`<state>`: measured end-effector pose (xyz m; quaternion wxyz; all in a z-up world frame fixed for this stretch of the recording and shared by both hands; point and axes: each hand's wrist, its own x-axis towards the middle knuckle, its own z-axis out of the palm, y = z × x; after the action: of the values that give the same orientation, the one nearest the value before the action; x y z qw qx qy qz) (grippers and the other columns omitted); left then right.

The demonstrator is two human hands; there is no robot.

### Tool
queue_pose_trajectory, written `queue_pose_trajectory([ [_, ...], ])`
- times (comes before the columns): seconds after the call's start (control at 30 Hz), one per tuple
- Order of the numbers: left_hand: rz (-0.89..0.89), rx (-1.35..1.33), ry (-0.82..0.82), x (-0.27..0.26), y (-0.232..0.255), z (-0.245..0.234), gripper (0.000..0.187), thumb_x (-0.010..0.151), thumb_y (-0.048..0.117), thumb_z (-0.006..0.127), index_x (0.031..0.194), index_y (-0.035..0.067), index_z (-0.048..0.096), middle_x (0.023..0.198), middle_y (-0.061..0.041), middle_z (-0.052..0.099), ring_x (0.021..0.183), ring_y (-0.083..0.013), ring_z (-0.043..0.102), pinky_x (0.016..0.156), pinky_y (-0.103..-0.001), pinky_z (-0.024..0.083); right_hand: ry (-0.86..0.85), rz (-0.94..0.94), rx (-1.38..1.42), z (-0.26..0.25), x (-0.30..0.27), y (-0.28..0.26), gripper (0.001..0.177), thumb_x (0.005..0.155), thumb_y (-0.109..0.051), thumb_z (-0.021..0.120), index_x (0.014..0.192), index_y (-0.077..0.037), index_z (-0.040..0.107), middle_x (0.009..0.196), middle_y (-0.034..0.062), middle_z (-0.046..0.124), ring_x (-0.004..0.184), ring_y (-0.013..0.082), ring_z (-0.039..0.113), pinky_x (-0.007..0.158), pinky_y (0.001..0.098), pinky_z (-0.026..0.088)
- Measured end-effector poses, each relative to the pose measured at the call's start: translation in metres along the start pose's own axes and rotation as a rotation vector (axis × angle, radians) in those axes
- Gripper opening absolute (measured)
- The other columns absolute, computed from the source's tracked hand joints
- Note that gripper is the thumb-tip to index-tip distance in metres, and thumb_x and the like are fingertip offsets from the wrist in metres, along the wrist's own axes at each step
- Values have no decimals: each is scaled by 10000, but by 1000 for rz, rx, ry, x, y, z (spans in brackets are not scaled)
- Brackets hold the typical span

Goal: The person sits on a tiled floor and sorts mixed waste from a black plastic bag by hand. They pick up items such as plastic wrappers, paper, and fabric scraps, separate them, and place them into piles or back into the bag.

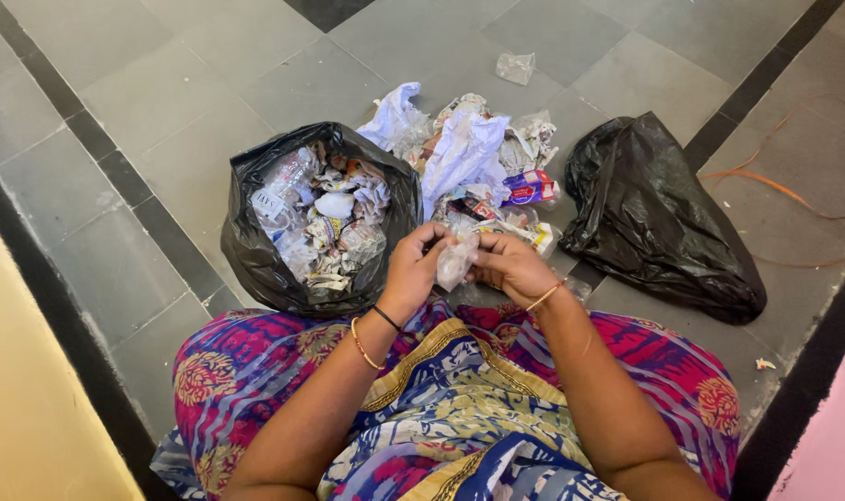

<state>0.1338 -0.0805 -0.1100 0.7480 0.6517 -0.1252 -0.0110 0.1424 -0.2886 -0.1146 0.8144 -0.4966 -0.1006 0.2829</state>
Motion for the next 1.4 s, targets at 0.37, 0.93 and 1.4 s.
queue_pose_trajectory([
  [0.37, -270, -581, -41, 2, -7, -9, 190, 1076, 224, 529, 994, 68, 602, 930, 6, 653, 873, -110, 625, 820, -288, 550, -72, 4, 170, -25, -1, 5, 269, 1093, -209, 607, 1161, 48, 653, 1092, 95, 705, 970, 183, 674, 887, 346, 539],
  [0.93, -507, -976, -12, 6, -36, -29, 125, 1026, 115, 579, 1075, 32, 658, 1080, -118, 733, 1000, -238, 725, 920, -444, 605, 88, 79, 250, -11, 7, 5, 239, 1066, -199, 542, 1165, -6, 641, 1042, 95, 725, 943, 196, 694, 882, 373, 559],
  [1.4, -321, -52, 28, 30, -27, -98, 159, 966, 165, 631, 1078, 61, 674, 997, -92, 745, 907, -228, 718, 863, -393, 588, 264, -76, -112, -19, 21, 23, 117, 1019, -126, 609, 1081, -43, 661, 958, 66, 727, 881, 146, 682, 761, 285, 518],
])
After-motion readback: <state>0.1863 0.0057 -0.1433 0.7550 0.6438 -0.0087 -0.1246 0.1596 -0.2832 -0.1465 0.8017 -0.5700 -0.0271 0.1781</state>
